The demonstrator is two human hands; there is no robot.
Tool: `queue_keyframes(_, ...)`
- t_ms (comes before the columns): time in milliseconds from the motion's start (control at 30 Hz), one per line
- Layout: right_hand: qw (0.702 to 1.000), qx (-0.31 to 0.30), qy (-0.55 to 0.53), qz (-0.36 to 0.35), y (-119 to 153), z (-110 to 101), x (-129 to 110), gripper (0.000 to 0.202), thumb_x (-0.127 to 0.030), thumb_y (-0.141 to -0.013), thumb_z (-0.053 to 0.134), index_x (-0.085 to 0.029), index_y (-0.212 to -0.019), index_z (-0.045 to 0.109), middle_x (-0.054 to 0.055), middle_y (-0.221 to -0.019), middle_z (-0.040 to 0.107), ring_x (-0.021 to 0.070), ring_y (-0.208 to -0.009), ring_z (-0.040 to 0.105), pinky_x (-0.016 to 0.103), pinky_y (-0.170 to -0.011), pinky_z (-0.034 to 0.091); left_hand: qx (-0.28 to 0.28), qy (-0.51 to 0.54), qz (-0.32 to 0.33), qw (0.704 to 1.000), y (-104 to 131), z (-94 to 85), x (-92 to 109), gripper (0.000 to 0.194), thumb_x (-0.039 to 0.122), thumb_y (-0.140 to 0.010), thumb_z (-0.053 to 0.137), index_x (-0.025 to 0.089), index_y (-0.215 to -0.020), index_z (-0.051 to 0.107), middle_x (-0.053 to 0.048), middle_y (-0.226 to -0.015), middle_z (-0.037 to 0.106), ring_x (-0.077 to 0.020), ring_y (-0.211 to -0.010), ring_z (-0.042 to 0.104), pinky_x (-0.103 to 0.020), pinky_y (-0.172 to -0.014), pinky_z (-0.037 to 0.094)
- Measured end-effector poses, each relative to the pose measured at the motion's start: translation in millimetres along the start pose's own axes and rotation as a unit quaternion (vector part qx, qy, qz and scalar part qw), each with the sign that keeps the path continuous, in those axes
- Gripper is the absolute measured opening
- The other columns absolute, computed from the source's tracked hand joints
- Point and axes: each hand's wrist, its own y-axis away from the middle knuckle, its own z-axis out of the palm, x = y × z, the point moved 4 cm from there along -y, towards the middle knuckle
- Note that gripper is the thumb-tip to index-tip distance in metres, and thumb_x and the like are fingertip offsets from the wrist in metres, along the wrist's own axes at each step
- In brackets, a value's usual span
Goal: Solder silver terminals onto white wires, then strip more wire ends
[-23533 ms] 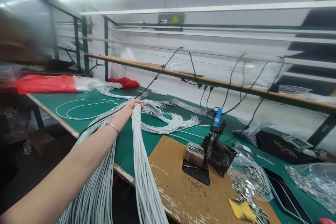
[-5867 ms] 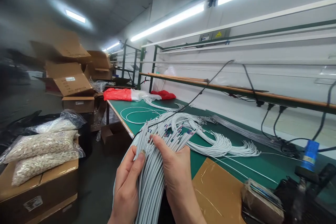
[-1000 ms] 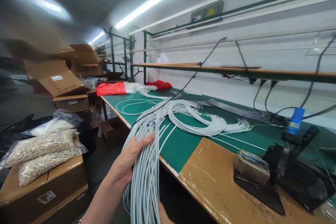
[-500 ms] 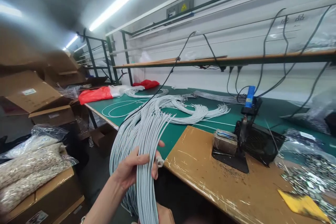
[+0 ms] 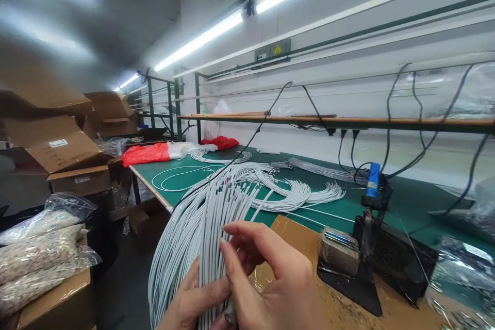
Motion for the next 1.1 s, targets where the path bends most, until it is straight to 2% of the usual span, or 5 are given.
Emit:
queue_keyframes(133, 0.996, 0.066, 0.062, 0.026, -9.4, 16.0, -5.2, 0.012, -0.034, -0.089, 0.069, -0.028, -0.094, 0.077, -0.003, -0.077, 0.074, 0.0128, -0.061, 0.068, 0.019, -0.056, 0.056, 0.100, -0.065, 0.014, 0.993, 6.8, -4.3, 0.8, 0.044, 0.029, -0.074, 0.093, 0.017, -0.113, 0.077, -0.006, -0.082, 0.073, -0.0121, -0.063, 0.062, -0.019, -0.057, 0.047)
queue_keyframes(333, 0.987, 0.084, 0.093, 0.100, -9.3, 22.4, -8.2, 0.022, -0.045, -0.085, 0.070, -0.028, -0.097, 0.074, -0.004, -0.077, 0.071, 0.0136, -0.061, 0.066, 0.025, -0.061, 0.053, 0.111, -0.089, -0.011, 0.990, 7.4, -0.8, -1.1, 0.070, 0.045, -0.069, 0.093, 0.019, -0.130, 0.070, -0.006, -0.074, 0.072, -0.0171, -0.054, 0.061, -0.028, -0.053, 0.050)
queue_keyframes(533, 0.987, -0.011, 0.049, 0.152, -18.3, 21.8, 6.4, 0.029, -0.051, -0.087, 0.065, -0.023, -0.078, 0.070, 0.001, -0.074, 0.070, 0.0170, -0.066, 0.063, 0.026, -0.059, 0.049, 0.148, -0.105, -0.013, 0.983, 11.7, -8.6, -5.4, 0.068, 0.049, -0.067, 0.094, 0.015, -0.122, 0.072, -0.004, -0.072, 0.067, -0.0115, -0.052, 0.054, -0.022, -0.051, 0.044)
queue_keyframes(900, 0.991, 0.052, -0.056, 0.113, -28.4, 37.5, 15.1, 0.034, -0.052, -0.089, 0.066, -0.019, -0.085, 0.066, 0.001, -0.073, 0.063, 0.0116, -0.053, 0.051, 0.020, -0.043, 0.044, 0.079, -0.049, -0.009, 0.996, 4.0, 2.7, -2.6, 0.055, 0.041, -0.072, 0.094, 0.017, -0.112, 0.065, 0.006, -0.053, 0.053, -0.0073, -0.042, 0.043, -0.020, -0.046, 0.036)
queue_keyframes(1100, 0.994, 0.043, -0.057, 0.088, -38.2, 30.7, 9.3, 0.032, -0.051, -0.088, 0.070, -0.018, -0.086, 0.069, 0.001, -0.072, 0.064, 0.0134, -0.062, 0.057, 0.021, -0.051, 0.046, 0.094, -0.050, -0.032, 0.994, 4.7, 1.5, -1.6, 0.047, 0.043, -0.076, 0.089, 0.016, -0.106, 0.065, 0.006, -0.047, 0.053, -0.0052, -0.038, 0.040, -0.017, -0.042, 0.034)
